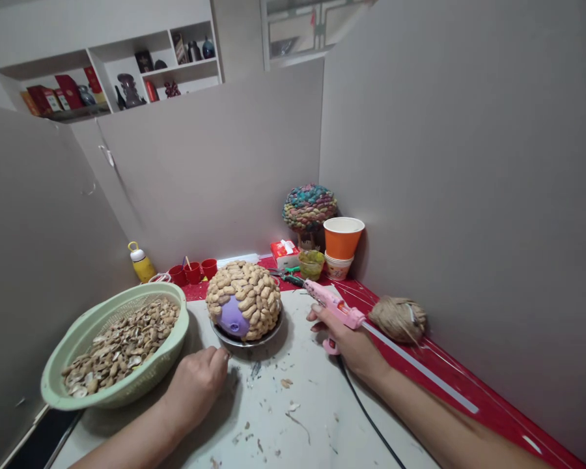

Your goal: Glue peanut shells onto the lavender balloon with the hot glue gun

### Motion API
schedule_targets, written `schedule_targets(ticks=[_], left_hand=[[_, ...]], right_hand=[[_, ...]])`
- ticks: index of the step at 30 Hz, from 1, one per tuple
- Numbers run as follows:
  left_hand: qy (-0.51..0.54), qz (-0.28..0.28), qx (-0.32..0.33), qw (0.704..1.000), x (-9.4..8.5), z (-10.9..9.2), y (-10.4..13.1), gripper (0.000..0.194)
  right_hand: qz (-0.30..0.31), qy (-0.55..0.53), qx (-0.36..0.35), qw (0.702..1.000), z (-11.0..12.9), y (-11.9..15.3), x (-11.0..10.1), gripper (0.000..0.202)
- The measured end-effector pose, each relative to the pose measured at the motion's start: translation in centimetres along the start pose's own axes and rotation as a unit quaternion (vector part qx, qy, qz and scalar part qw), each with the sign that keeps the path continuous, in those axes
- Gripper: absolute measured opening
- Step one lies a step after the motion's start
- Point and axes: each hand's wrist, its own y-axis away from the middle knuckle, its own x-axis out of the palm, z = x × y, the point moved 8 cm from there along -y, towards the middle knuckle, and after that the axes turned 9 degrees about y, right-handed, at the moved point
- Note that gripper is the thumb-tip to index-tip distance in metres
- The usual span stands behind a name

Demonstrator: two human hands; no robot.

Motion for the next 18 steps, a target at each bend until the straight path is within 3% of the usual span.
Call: schedule_targets(ticks=[7, 12, 18], left_hand=[[0.095, 0.016, -0.112, 0.989, 1.1, 1.3, -0.7, 0.012], [0.179, 0.042, -0.148, 0.972, 2.1, 1.7, -1.6, 0.015], [0.222, 0.047, -0.186, 0.956, 2.4, 2.5, -1.3, 0.014]], right_hand=[[0.003, 0.0, 0.003, 1.0, -0.5, -0.1, -0.2, 0.044], [0.007, 0.003, 0.007, 1.0, -0.3, 0.3, -0.2, 0.043], [0.017, 0.0, 0.007, 1.0, -0.3, 0.3, -0.1, 0.043]])
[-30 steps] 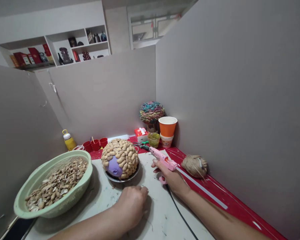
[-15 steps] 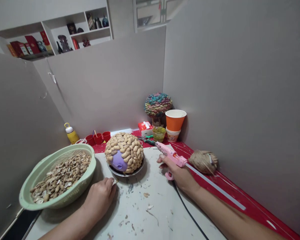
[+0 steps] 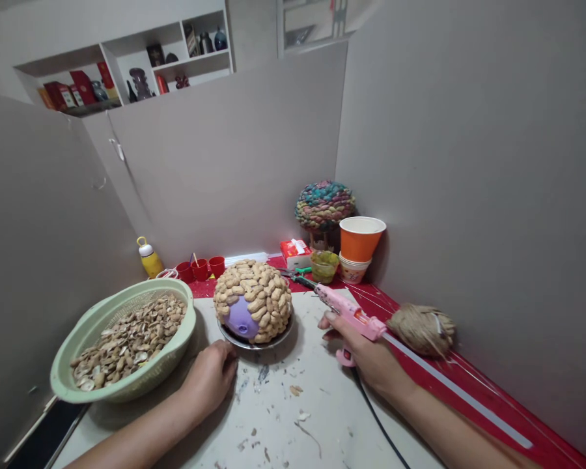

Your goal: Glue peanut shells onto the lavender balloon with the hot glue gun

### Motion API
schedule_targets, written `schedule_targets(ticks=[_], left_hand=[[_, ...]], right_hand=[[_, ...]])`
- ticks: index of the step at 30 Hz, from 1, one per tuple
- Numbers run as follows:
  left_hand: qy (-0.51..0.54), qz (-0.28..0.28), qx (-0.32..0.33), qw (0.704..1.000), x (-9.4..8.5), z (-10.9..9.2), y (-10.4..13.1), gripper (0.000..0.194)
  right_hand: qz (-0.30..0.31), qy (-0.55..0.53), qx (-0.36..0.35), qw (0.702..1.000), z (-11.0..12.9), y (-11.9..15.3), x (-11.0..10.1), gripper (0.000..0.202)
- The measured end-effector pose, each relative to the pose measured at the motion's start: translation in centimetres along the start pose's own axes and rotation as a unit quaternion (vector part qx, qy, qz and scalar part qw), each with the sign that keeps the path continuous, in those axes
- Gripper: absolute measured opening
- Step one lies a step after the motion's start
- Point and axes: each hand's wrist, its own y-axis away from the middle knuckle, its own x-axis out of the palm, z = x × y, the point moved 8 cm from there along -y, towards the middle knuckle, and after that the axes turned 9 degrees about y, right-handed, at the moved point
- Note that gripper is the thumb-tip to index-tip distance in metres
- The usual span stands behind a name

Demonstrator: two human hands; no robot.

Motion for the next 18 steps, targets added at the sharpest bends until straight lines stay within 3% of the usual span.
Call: schedule_targets(ticks=[6, 11, 13, 18], left_hand=[[0.057, -0.005, -0.024, 0.998, -0.3, 0.3, -0.1, 0.014], [0.167, 0.004, -0.053, 0.984, 0.0, 0.5, 0.6, 0.005], [0.238, 0.029, -0.08, 0.967, 0.2, 0.6, 1.1, 0.004], [0.412, 0.095, -0.152, 0.894, -0.3, -0.2, 2.7, 0.027]], right_hand=[[0.003, 0.006, -0.01, 1.0, 0.4, 0.1, 0.1, 0.045], [0.0, 0.009, -0.011, 1.0, 0.2, 0.1, 0.2, 0.045], [0.004, 0.009, -0.006, 1.0, 0.1, 0.1, 0.2, 0.045], [0.009, -0.004, 0.005, 1.0, 0.0, 0.1, 0.2, 0.044]])
